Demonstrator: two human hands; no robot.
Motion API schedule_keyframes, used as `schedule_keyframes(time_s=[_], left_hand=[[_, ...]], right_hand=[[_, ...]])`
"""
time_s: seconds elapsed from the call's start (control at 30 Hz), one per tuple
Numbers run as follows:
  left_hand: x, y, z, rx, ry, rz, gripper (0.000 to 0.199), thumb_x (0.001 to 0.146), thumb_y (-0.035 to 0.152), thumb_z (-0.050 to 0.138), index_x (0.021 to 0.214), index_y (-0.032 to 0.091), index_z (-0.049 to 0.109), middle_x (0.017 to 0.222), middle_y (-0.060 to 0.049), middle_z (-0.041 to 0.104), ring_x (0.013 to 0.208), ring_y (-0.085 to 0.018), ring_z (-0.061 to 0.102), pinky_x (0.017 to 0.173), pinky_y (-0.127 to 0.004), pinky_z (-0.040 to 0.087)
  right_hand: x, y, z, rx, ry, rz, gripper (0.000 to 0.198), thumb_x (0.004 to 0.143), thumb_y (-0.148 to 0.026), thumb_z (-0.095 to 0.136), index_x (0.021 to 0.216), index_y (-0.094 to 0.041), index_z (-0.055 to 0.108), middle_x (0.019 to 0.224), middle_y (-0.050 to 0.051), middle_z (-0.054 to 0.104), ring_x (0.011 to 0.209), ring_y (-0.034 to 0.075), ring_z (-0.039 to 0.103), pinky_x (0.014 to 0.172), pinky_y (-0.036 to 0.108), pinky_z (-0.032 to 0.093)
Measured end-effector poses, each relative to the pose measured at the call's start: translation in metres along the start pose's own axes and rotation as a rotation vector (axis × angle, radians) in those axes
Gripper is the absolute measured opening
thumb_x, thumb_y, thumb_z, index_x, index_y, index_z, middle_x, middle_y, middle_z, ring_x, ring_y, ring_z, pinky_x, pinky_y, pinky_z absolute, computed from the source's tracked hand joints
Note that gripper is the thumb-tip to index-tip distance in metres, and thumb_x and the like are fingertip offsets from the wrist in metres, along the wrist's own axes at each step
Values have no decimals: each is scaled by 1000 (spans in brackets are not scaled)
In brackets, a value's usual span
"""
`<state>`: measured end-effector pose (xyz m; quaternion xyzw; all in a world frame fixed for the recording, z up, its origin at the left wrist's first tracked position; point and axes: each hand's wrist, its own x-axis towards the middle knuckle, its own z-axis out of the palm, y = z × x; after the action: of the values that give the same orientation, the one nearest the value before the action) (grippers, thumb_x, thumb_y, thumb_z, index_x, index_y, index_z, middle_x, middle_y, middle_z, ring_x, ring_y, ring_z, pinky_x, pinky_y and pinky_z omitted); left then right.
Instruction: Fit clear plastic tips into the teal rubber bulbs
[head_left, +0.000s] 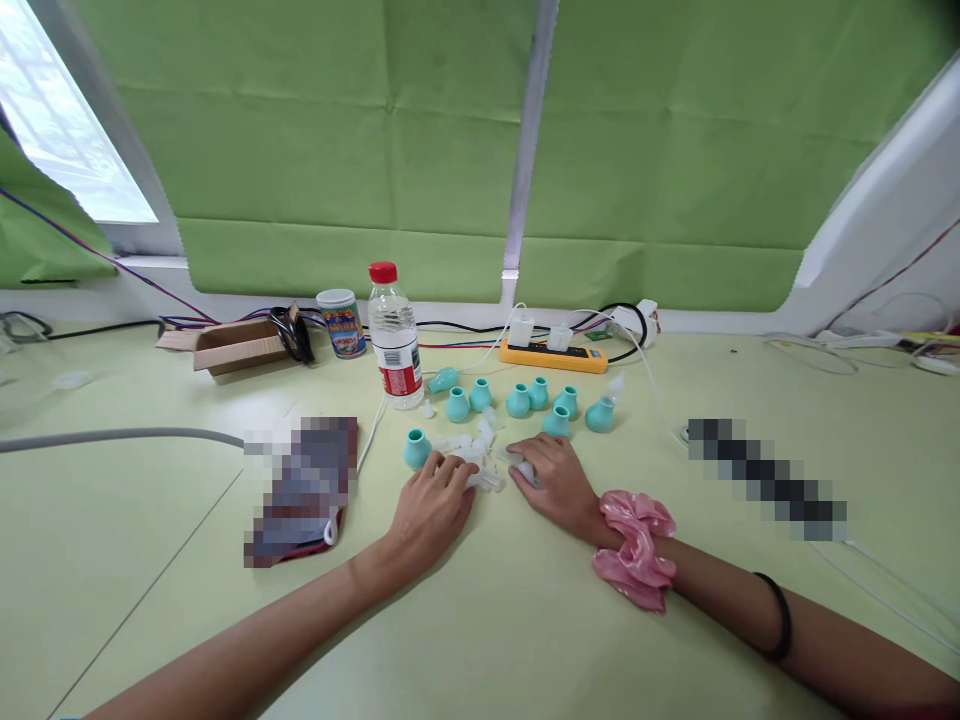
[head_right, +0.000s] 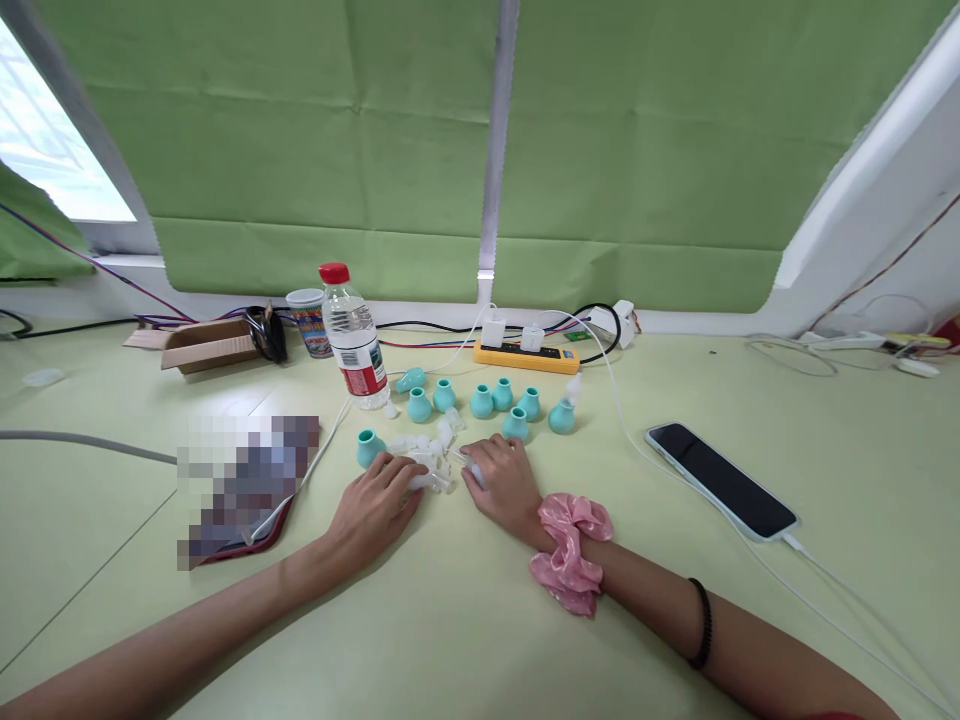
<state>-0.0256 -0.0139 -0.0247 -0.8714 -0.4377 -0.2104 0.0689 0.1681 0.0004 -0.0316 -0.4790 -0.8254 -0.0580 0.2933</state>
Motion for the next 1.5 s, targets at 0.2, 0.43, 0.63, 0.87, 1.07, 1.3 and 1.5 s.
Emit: schedule_keyframes(time_s=[0.2,0.43,0.63,0.87,1.07,1.3,1.5], left_hand=[[2,3,-5,87,-25,-65,12,79,18,41,85,17,52,86,-7,51,77,-20,50,50,-26,41],[-3,-3,-3,76,-19,-46,14,79,28,45,78,18,55,71,-3,60,65,-16,55,50,-23,38],[-2,-5,0,36,-14,-2,12,77,20,47,74,19,58,70,-3,63,64,-17,57,49,-23,40],[-4,-4,-3,-232,175,26,15,74,13,47,82,17,59,68,-3,64,61,-15,57,52,-24,46],[-5,5,-13,-726,355,-180,6,70,19,58,73,14,60,68,-2,63,54,-10,57,52,-22,51],[-8,10,-14,-960,309,-268,7,68,19,62,72,14,65,76,-3,68,67,-15,64,61,-24,56],[-7,10,-14,-957,283,-316,10,69,19,61,76,15,66,79,-4,69,69,-17,66,65,-25,56]], right_hand=[[1,-2,-2,-5,46,74,9,69,-20,54,77,-18,52,75,3,62,74,21,53,70,37,36],[-6,-10,-9,295,236,-82,10,73,-19,51,83,-21,48,79,3,60,77,18,53,70,35,40],[-20,-46,-20,862,-11,141,11,70,-22,56,73,-20,46,73,1,53,57,11,48,53,25,43],[-16,-47,-11,1515,-250,517,25,63,-27,66,68,-17,44,61,-2,52,50,10,51,47,25,43],[-13,-41,-10,1680,-237,646,31,67,-26,64,91,-19,45,71,1,59,53,11,55,54,27,43],[-11,-43,-14,1805,-334,709,38,71,-27,62,103,-19,43,76,3,60,56,11,54,57,26,40],[-9,-42,-16,1879,-410,703,34,73,-27,60,101,-18,44,82,6,60,61,11,54,61,26,38]])
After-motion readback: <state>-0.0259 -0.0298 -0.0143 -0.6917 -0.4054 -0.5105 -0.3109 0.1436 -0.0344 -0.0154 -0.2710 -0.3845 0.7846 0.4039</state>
